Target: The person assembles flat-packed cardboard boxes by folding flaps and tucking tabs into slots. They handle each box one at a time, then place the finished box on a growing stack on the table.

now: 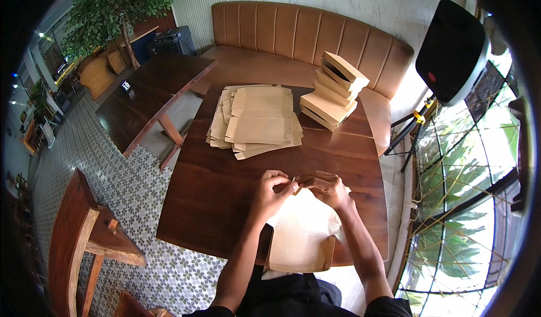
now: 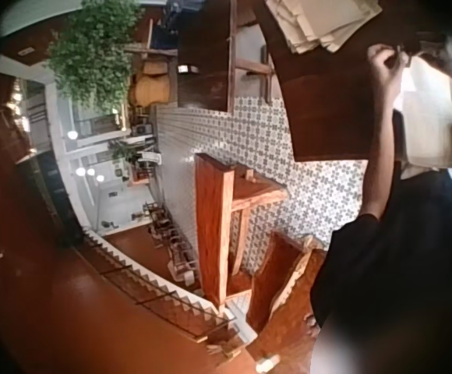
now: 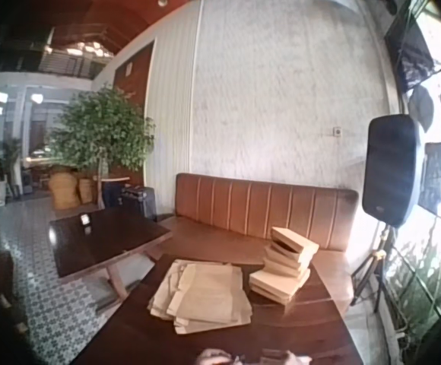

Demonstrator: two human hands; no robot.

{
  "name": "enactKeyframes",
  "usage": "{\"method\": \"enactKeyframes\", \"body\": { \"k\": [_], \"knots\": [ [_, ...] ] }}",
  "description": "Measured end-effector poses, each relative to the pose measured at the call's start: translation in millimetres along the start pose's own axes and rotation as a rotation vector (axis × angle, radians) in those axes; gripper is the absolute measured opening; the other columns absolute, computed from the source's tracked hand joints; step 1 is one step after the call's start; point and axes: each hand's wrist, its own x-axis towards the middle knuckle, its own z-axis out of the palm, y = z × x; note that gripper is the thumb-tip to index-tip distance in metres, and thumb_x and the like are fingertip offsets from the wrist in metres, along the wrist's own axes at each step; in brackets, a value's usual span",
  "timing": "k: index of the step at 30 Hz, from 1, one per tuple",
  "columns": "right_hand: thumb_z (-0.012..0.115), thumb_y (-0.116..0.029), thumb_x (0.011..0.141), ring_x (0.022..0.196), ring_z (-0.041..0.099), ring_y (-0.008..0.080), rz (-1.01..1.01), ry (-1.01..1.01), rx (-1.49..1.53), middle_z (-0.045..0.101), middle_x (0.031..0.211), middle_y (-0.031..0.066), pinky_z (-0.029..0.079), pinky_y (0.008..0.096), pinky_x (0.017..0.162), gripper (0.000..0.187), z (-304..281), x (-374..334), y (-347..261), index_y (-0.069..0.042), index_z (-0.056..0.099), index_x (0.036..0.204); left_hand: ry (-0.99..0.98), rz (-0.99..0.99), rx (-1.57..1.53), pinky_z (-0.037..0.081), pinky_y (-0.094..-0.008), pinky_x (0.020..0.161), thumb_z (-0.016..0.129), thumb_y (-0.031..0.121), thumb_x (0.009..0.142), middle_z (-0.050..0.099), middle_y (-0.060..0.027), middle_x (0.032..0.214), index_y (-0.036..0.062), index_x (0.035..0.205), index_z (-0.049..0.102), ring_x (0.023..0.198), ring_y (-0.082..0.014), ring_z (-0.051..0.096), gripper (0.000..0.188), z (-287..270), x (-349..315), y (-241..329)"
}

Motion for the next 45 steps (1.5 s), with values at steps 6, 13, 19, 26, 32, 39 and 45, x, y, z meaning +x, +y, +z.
{"method": "enactKeyframes", "body": {
  "k": [6,13,19,26,32,39,45],
  "knots": [
    [0.077,0.007,0.081,0.104,0.076,0.0294,-0.019,-0.055,0.000,0.079,0.111,0.0101,0.066,0.0380,0.085,0.027,-5,7,-5,-0.006,0.079,0.104,0.013,0.053,-0.050,0.056,-0.0352,0.081,0.084,0.014,0.089,0.067,-0.0120,0.103,-0.0028,0.091,0.073,0.095,-0.0244,0.068,0.020,4,-2,-3],
    [0.078,0.002,0.083,0.102,0.075,0.0292,0.016,-0.136,0.038,0.078,0.115,0.0071,0.065,0.0378,0.087,0.034,-16,12,-12,-0.014,0.080,0.114,0.025,0.136,0.029,0.063,-0.0276,0.075,0.081,0.007,0.092,0.062,-0.0100,0.110,-0.0070,0.099,0.071,0.090,-0.0162,0.070,0.018,2,-5,-6],
    [0.077,0.002,0.085,0.103,0.075,0.0292,0.059,-0.138,0.018,0.078,0.115,0.0075,0.065,0.0381,0.087,0.033,-11,8,-8,-0.014,0.080,0.114,-0.019,0.053,-0.019,0.059,-0.0302,0.079,0.082,0.013,0.093,0.068,-0.0099,0.109,-0.0038,0.101,0.076,0.096,-0.0166,0.068,0.019,-3,-6,-7],
    [0.076,0.002,0.086,0.100,0.076,0.0295,0.062,-0.108,0.029,0.078,0.113,0.0090,0.065,0.0380,0.085,0.032,-10,8,-10,-0.012,0.080,0.115,-0.002,0.041,-0.057,0.055,-0.0322,0.081,0.078,0.019,0.097,0.070,-0.0094,0.106,-0.0035,0.102,0.078,0.094,-0.0174,0.068,0.023,-2,-7,-5],
    [0.076,0.000,0.089,0.092,0.076,0.0305,0.175,-0.109,-0.020,0.079,0.104,0.0108,0.063,0.0383,0.078,0.021,-4,13,-15,-0.008,0.079,0.108,0.055,-0.004,-0.092,0.054,-0.0323,0.080,0.072,0.019,0.102,0.069,-0.0094,0.104,-0.0046,0.104,0.074,0.092,-0.0185,0.067,0.024,6,-12,-3],
    [0.075,-0.006,0.090,0.089,0.072,0.0346,0.171,-0.110,-0.044,0.074,0.096,0.0139,0.060,0.0440,0.077,0.021,2,18,-13,-0.009,0.076,0.111,0.072,-0.078,0.130,0.053,-0.0331,0.079,0.064,0.030,0.107,0.066,-0.0119,0.101,-0.0008,0.112,0.072,0.095,-0.0217,0.066,0.032,6,-13,3],
    [0.074,-0.008,0.091,0.088,0.071,0.0356,0.166,-0.078,-0.103,0.074,0.096,0.0146,0.059,0.0449,0.077,0.017,7,20,-12,-0.006,0.075,0.108,-0.037,-0.011,0.064,0.061,-0.0344,0.082,0.067,0.020,0.105,0.063,-0.0142,0.114,-0.0049,0.115,0.070,0.101,-0.0239,0.068,0.027,3,-14,3]
  ]
}}
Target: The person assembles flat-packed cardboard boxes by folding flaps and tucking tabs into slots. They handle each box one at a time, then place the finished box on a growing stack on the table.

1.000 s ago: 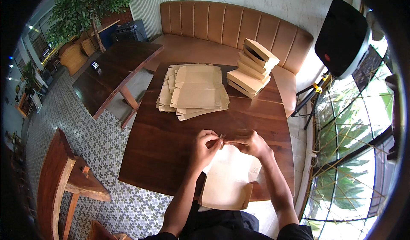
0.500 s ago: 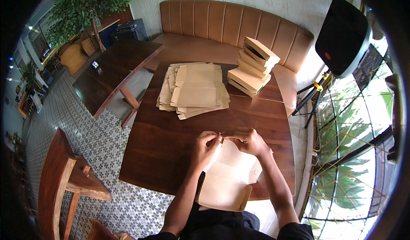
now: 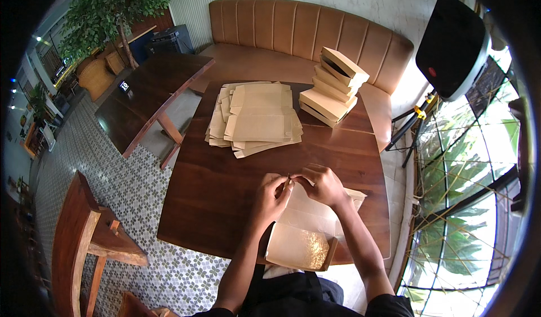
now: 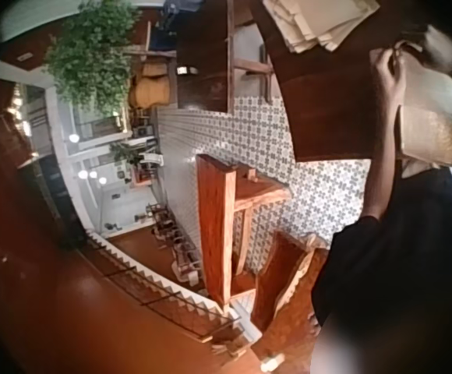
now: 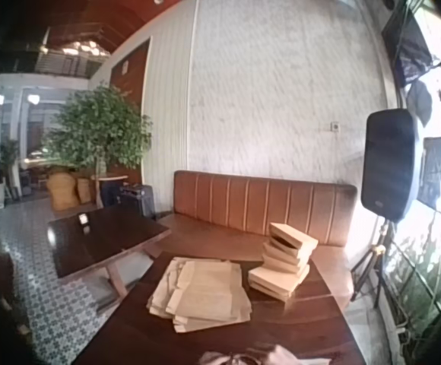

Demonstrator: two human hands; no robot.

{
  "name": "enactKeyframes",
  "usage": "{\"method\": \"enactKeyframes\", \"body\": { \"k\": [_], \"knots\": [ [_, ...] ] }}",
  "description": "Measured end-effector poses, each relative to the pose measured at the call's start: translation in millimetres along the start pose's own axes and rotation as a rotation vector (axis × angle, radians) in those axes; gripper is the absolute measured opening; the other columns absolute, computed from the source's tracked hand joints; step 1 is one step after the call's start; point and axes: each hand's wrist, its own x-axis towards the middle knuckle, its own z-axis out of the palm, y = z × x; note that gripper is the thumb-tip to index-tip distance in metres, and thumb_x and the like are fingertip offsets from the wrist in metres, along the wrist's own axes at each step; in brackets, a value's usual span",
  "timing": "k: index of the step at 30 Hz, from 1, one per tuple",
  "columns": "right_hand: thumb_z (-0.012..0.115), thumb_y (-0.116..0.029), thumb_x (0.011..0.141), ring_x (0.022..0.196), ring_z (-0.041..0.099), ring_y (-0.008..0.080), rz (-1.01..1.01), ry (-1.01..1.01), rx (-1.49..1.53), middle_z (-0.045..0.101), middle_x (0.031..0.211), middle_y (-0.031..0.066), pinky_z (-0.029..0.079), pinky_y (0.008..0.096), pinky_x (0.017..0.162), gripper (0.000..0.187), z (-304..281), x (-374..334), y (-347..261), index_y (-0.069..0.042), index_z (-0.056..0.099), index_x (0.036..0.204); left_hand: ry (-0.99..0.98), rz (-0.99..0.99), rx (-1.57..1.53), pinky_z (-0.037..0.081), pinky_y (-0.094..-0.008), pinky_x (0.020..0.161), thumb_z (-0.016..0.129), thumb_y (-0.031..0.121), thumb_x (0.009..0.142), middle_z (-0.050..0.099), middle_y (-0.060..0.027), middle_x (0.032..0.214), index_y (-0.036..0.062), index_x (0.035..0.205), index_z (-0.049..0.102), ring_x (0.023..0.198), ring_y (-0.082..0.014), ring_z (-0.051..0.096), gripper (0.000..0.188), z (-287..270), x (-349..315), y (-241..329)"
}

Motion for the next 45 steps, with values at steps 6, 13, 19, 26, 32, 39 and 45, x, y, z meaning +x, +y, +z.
{"method": "enactKeyframes", "body": {
  "k": [6,13,19,26,32,39,45],
  "knots": [
    [0.072,-0.009,0.094,0.094,0.070,0.0353,0.021,0.017,-0.004,0.072,0.100,0.0148,0.058,0.0447,0.080,0.016,1,7,-4,-0.006,0.075,0.109,-0.014,0.003,-0.021,0.062,-0.0317,0.084,0.069,0.010,0.103,0.061,-0.0139,0.116,-0.0079,0.120,0.070,0.101,-0.0207,0.069,0.025,-1,2,-10],
    [0.069,-0.004,0.091,0.096,0.069,0.0367,-0.024,-0.092,-0.013,0.071,0.104,0.0135,0.057,0.0454,0.083,0.019,-2,15,8,-0.006,0.075,0.109,0.036,0.105,-0.075,0.060,-0.0327,0.076,0.070,0.010,0.101,0.065,-0.0157,0.111,-0.0059,0.119,0.071,0.093,-0.0229,0.070,0.024,1,8,-24],
    [0.067,-0.002,0.084,0.100,0.069,0.0374,0.068,-0.132,-0.070,0.072,0.106,0.0137,0.058,0.0471,0.085,0.027,-5,15,19,-0.007,0.075,0.109,-0.109,-0.143,-0.211,0.062,-0.0320,0.084,0.073,0.013,0.101,0.071,-0.0138,0.114,-0.0064,0.122,0.070,0.102,-0.0191,0.072,0.029,-18,-9,-40],
    [0.067,-0.003,0.086,0.103,0.069,0.0366,0.136,-0.140,-0.087,0.072,0.108,0.0133,0.058,0.0460,0.089,0.025,-6,16,20,-0.007,0.075,0.110,-0.140,-0.065,-0.089,0.062,-0.0333,0.083,0.074,0.016,0.100,0.072,-0.0146,0.114,-0.0050,0.123,0.070,0.098,-0.0210,0.074,0.031,-30,-27,-54],
    [0.066,-0.007,0.092,0.112,0.066,0.0356,0.154,-0.159,0.014,0.071,0.116,0.0123,0.056,0.0459,0.097,0.022,-9,13,22,-0.009,0.076,0.112,0.019,-0.071,0.231,0.059,-0.0342,0.082,0.072,0.018,0.101,0.075,-0.0092,0.110,-0.0008,0.117,0.073,0.094,-0.0181,0.073,0.024,-31,-20,-80],
    [0.068,-0.022,0.095,0.147,0.047,0.0234,-0.220,-0.250,-0.358,0.064,0.143,0.0034,0.025,0.0519,0.131,0.034,28,0,28,-0.023,0.074,0.129,-0.053,-0.225,-0.002,0.059,-0.0312,0.084,0.071,0.012,0.101,0.078,-0.0112,0.103,-0.0029,0.116,0.073,0.093,-0.0155,0.073,0.021,-25,-22,-97],
    [0.067,-0.029,0.099,0.139,0.054,0.0264,-0.239,-0.437,-0.305,0.070,0.130,0.0024,0.028,0.0528,0.129,0.022,53,2,44,-0.022,0.077,0.118,-0.125,-0.325,0.132,0.060,-0.0316,0.078,0.081,0.006,0.089,0.077,-0.0121,0.095,-0.0017,0.114,0.074,0.085,-0.0166,0.074,0.027,-16,-23,-88]
  ]
}}
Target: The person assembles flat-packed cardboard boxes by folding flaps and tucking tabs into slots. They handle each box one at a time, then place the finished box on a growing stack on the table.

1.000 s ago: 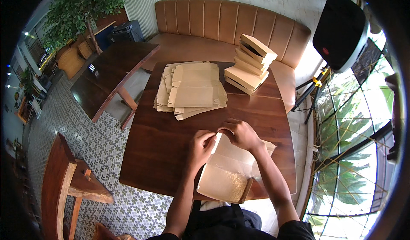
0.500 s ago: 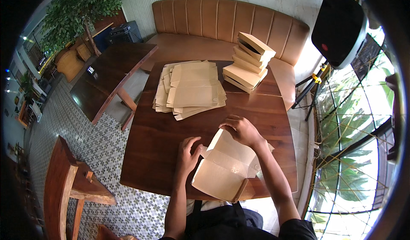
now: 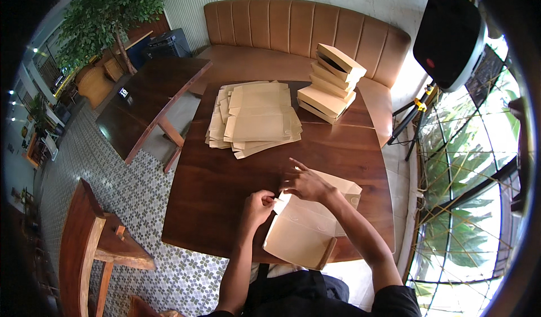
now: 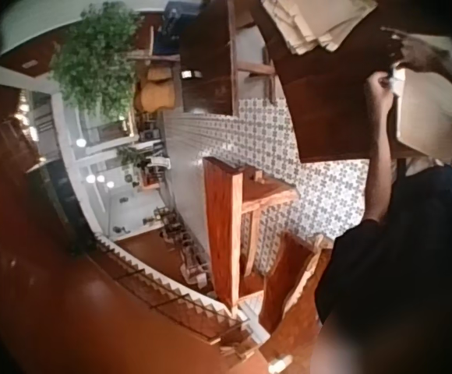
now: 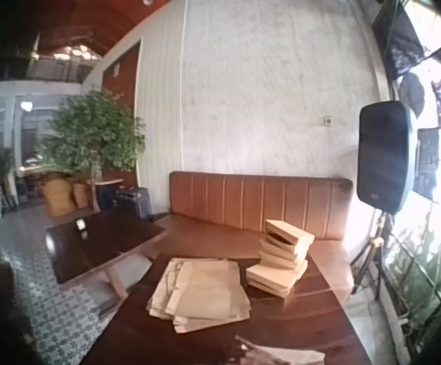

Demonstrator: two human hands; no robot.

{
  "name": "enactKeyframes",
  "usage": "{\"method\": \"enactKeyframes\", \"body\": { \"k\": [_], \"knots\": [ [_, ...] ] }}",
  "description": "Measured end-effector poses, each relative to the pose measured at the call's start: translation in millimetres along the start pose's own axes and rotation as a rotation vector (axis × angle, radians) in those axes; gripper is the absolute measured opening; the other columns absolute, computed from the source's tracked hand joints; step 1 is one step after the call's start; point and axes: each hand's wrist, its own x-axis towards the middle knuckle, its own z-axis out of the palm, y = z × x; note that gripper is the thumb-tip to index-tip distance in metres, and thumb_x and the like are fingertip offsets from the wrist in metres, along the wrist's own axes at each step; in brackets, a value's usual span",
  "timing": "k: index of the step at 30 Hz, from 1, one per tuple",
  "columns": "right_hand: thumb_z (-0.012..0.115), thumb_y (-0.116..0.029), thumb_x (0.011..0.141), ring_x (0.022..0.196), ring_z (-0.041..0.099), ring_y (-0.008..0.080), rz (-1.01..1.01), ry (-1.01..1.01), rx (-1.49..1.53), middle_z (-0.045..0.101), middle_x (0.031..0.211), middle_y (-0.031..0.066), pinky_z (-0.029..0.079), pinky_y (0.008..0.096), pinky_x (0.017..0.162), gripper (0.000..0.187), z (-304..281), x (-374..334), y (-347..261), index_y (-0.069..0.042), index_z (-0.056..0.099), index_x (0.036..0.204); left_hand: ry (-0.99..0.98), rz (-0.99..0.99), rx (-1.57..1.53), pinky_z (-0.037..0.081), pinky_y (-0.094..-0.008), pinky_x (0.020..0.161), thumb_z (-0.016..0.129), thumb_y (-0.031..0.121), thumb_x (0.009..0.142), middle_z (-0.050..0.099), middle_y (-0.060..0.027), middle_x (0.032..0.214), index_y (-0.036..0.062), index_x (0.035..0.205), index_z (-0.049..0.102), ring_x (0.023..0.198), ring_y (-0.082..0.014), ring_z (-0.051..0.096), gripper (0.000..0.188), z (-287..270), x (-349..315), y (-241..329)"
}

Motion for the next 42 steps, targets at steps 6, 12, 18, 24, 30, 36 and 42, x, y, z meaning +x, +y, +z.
{"method": "enactKeyframes", "body": {
  "k": [6,12,18,24,30,36,42],
  "knots": [
    [0.069,-0.036,0.097,0.111,0.069,0.0284,0.206,-0.065,0.107,0.076,0.108,0.0046,0.045,0.0486,0.107,0.021,-8,-6,8,-0.020,0.078,0.108,0.056,0.109,-0.163,0.058,-0.0353,0.074,0.076,0.006,0.092,0.075,-0.0129,0.091,-0.0008,0.106,0.074,0.079,-0.0198,0.073,0.015,5,1,14],
    [0.073,-0.034,0.091,0.095,0.073,0.0369,0.529,0.026,0.045,0.076,0.093,0.0142,0.057,0.0491,0.088,0.026,-1,-21,30,-0.015,0.077,0.108,0.474,0.466,0.157,0.051,-0.0436,0.095,0.072,0.004,0.092,0.068,-0.0122,0.108,0.0044,0.107,0.069,0.106,-0.0325,0.064,0.016,-12,-2,61],
    [0.072,-0.021,0.088,0.092,0.077,0.0306,0.715,0.118,0.310,0.079,0.104,0.0121,0.061,0.0427,0.084,0.031,-3,-54,45,-0.015,0.077,0.119,0.443,0.433,0.098,0.054,-0.0403,0.087,0.069,0.007,0.096,0.070,-0.0102,0.109,0.0056,0.112,0.070,0.103,-0.0268,0.067,0.016,-28,-15,86],
    [0.071,-0.013,0.091,0.088,0.077,0.0251,0.693,0.191,0.485,0.080,0.100,0.0122,0.061,0.0370,0.081,0.032,0,-68,31,-0.012,0.076,0.122,-0.019,0.170,0.032,0.054,-0.0327,0.059,0.062,0.014,0.104,0.076,-0.0081,0.085,0.0074,0.132,0.068,0.064,-0.0150,0.068,0.029,5,30,90],
    [0.074,-0.018,0.093,0.090,0.077,0.0235,0.750,0.178,0.562,0.079,0.100,0.0147,0.060,0.0370,0.081,0.028,1,-69,23,-0.009,0.077,0.120,-0.188,0.043,0.298,0.056,-0.0383,0.054,0.055,0.018,0.107,0.073,-0.0150,0.073,0.0048,0.132,0.065,0.056,-0.0219,0.072,0.029,36,83,96],
    [0.072,-0.020,0.094,0.089,0.078,0.0254,0.845,0.292,0.581,0.079,0.093,0.0167,0.060,0.0381,0.082,0.024,1,-72,13,-0.003,0.077,0.111,-0.160,0.165,-0.067,0.059,-0.0328,0.057,0.059,0.009,0.106,0.074,-0.0126,0.078,-0.0001,0.111,0.069,0.066,-0.0201,0.076,0.014,47,76,68],
    [0.074,-0.025,0.091,0.091,0.079,0.0241,0.933,0.351,0.713,0.078,0.091,0.0199,0.060,0.0378,0.080,0.027,2,-68,12,-0.001,0.077,0.102,-0.027,0.309,-0.170,0.063,-0.0302,0.067,0.062,0.008,0.106,0.075,-0.0125,0.090,-0.0039,0.112,0.070,0.078,-0.0182,0.077,0.016,46,71,42]
  ]
}}
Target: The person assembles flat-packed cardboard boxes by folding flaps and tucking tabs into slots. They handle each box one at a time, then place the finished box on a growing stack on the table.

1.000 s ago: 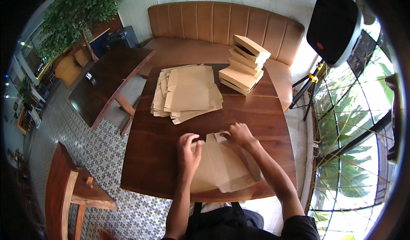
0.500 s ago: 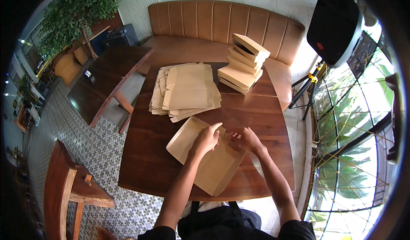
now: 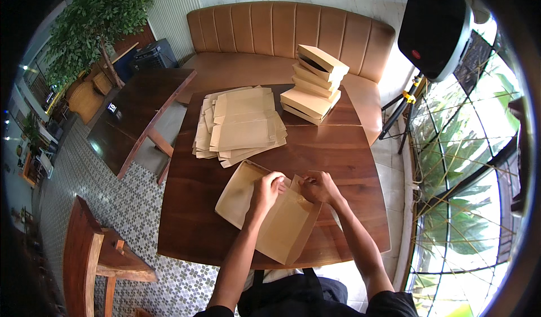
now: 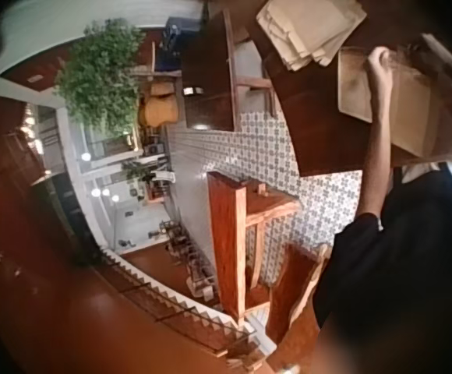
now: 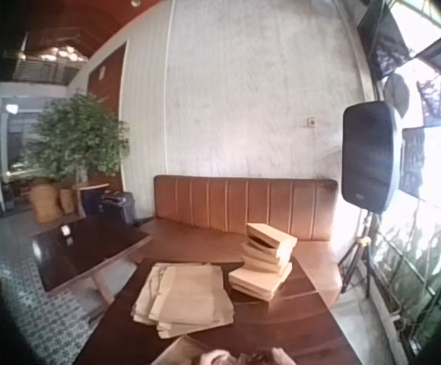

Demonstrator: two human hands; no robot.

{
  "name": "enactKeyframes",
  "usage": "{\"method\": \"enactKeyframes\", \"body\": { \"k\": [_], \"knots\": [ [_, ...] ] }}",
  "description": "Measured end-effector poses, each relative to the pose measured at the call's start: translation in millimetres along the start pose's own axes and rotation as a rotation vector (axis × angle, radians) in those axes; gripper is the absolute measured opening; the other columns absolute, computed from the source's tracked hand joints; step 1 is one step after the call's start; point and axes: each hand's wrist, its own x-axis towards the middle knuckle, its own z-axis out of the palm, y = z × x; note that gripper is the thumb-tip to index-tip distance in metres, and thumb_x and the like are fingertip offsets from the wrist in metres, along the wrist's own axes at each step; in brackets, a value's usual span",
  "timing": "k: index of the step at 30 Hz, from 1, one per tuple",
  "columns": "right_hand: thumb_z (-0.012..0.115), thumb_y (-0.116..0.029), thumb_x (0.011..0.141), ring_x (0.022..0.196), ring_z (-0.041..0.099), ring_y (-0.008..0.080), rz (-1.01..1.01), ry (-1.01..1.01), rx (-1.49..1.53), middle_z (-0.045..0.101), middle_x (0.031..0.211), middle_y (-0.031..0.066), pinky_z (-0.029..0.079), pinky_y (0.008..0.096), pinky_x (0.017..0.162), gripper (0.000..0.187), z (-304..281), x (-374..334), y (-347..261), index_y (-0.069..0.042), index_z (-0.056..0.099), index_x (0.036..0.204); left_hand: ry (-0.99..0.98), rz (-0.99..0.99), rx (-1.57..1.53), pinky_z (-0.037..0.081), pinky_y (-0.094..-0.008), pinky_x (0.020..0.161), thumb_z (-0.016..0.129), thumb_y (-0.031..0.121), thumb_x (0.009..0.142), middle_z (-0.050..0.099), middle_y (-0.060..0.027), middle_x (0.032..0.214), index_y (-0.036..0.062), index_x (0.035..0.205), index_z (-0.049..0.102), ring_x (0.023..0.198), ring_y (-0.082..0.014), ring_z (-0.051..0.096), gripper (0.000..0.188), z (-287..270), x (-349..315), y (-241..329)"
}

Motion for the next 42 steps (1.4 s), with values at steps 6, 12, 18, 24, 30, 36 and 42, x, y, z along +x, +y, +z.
{"method": "enactKeyframes", "body": {
  "k": [6,12,18,24,30,36,42],
  "knots": [
    [0.071,-0.030,0.097,0.077,0.066,0.0108,0.087,0.050,0.004,0.071,0.076,0.0070,0.054,0.0337,0.070,0.031,1,-1,0,0.000,0.075,0.089,-0.068,0.133,0.233,0.063,-0.0327,0.070,0.068,0.001,0.098,0.075,-0.0118,0.099,-0.0002,0.111,0.077,0.085,-0.0229,0.076,0.015,-4,-7,19],
    [0.068,-0.039,0.100,0.074,0.063,0.0154,0.244,-0.049,0.135,0.070,0.076,0.0156,0.054,0.0391,0.071,0.042,7,8,5,0.002,0.076,0.093,-0.084,0.324,0.300,0.060,-0.0381,0.085,0.069,-0.003,0.095,0.075,-0.0178,0.106,0.0000,0.115,0.077,0.098,-0.0330,0.074,0.022,14,-15,43],
    [0.069,-0.038,0.100,0.065,0.055,0.0119,0.258,-0.070,0.196,0.062,0.063,0.0097,0.051,0.0374,0.062,0.044,9,5,22,0.004,0.075,0.089,0.099,-0.049,-0.043,0.064,-0.0325,0.074,0.071,0.017,0.103,0.078,-0.0182,0.103,-0.0092,0.118,0.073,0.089,-0.0211,0.076,0.030,46,-31,31],
    [0.070,-0.037,0.100,0.064,0.056,0.0112,0.191,-0.055,0.305,0.063,0.064,0.0101,0.050,0.0362,0.061,0.043,20,6,35,0.005,0.076,0.091,0.367,-0.190,-0.546,0.064,-0.0313,0.066,0.073,0.014,0.101,0.075,-0.0157,0.092,-0.0075,0.106,0.066,0.080,-0.0202,0.076,0.023,77,-43,28],
    [0.070,-0.034,0.101,0.069,0.066,0.0141,0.081,0.190,0.230,0.074,0.076,0.0171,0.053,0.0366,0.064,0.039,20,-21,19,0.004,0.077,0.101,0.294,-0.334,-0.525,0.063,-0.0287,0.060,0.071,0.007,0.099,0.075,-0.0119,0.083,-0.0058,0.098,0.067,0.070,-0.0175,0.075,0.013,78,-50,37],
    [0.074,-0.030,0.100,0.078,0.070,0.0109,0.096,0.338,0.338,0.078,0.086,0.0110,0.056,0.0307,0.069,0.034,22,-49,-12,0.003,0.079,0.106,0.444,0.162,0.066,0.056,-0.0379,0.066,0.078,0.009,0.093,0.075,-0.0138,0.087,-0.0043,0.104,0.072,0.080,-0.0182,0.073,0.018,77,-48,25],
    [0.080,-0.025,0.095,0.075,0.069,0.0064,0.103,0.307,0.347,0.078,0.082,0.0067,0.056,0.0259,0.069,0.030,13,-53,-35,0.003,0.080,0.104,0.260,-0.175,-0.462,0.066,-0.0339,0.079,0.071,0.003,0.100,0.076,-0.0189,0.102,-0.0135,0.119,0.068,0.086,-0.0225,0.077,0.026,51,-48,39]
  ]
}}
